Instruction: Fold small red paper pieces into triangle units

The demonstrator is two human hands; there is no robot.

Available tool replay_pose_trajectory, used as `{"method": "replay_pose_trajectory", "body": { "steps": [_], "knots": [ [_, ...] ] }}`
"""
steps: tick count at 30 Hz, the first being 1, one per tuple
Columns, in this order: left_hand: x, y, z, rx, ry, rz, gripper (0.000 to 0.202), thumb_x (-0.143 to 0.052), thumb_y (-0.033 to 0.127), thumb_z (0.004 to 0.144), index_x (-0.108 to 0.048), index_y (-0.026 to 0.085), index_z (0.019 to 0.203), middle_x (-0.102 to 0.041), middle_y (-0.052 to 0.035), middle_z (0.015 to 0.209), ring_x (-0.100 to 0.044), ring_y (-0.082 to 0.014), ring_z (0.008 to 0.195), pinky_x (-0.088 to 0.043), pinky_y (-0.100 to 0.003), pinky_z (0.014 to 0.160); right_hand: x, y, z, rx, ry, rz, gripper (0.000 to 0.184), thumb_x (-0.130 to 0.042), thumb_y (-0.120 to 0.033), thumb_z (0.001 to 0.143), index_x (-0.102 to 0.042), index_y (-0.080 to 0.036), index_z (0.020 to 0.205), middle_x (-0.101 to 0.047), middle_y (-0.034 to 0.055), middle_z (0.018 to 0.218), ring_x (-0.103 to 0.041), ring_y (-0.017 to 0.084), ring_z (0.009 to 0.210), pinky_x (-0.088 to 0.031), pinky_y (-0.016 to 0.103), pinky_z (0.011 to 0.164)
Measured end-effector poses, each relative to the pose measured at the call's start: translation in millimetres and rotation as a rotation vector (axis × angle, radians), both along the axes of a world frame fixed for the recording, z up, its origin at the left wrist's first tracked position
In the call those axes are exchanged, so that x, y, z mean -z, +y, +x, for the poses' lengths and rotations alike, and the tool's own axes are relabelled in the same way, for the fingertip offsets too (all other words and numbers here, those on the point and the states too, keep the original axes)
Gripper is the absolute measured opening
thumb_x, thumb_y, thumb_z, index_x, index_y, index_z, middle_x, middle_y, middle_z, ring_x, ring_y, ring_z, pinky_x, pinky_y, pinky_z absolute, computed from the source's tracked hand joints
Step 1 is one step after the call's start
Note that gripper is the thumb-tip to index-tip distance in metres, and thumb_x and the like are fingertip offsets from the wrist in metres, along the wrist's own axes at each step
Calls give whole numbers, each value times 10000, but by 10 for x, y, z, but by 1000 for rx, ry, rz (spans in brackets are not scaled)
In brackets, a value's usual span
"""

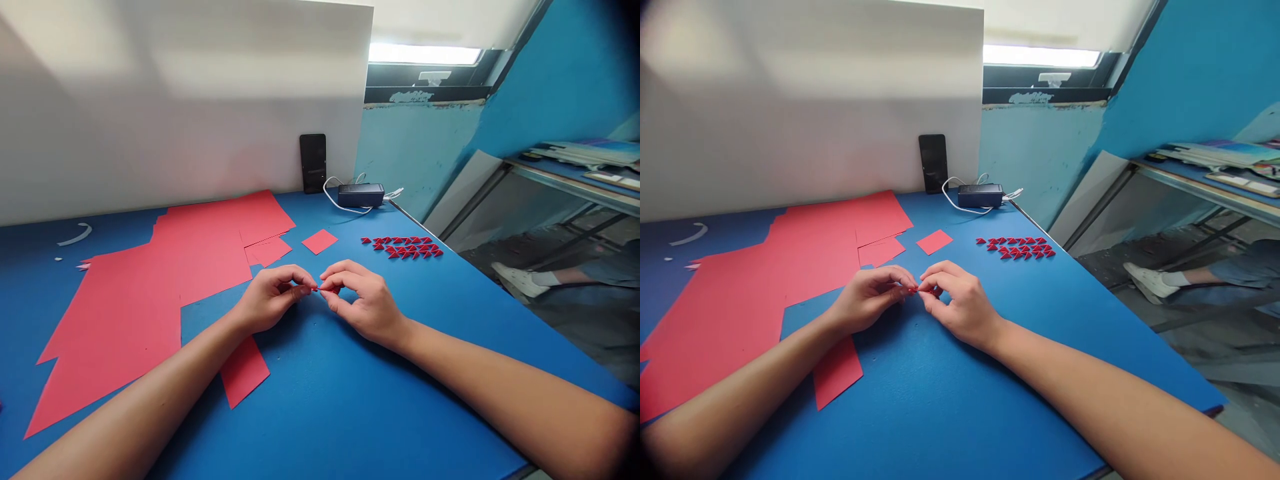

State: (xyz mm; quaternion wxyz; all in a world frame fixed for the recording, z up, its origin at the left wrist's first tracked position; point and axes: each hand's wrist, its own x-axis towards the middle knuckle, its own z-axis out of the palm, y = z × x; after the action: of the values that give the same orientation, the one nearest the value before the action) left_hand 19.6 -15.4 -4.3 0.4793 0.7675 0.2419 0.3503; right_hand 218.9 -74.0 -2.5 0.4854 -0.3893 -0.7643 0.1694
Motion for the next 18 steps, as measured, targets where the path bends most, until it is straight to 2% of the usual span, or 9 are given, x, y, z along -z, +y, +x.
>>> {"method": "replay_pose_trajectory", "body": {
  "steps": [15,18],
  "knots": [
    [-23,-8,9,-38,22,26,107,-612,219,865,-686,145,883,-689,-75,852,-603,-144,706,-491,-247,602,-7,7,-8,-3,-19,12,122,-593,-92,817,-643,-194,860,-641,52,948,-617,128,758,-561,287,704],
    [-22,-20,16,-50,38,70,106,-613,220,865,-690,150,889,-697,-72,854,-618,-152,730,-492,-248,618,-2,4,-9,15,-26,33,113,-591,-101,831,-644,-193,869,-641,52,948,-620,130,764,-559,284,698]
  ]
}}
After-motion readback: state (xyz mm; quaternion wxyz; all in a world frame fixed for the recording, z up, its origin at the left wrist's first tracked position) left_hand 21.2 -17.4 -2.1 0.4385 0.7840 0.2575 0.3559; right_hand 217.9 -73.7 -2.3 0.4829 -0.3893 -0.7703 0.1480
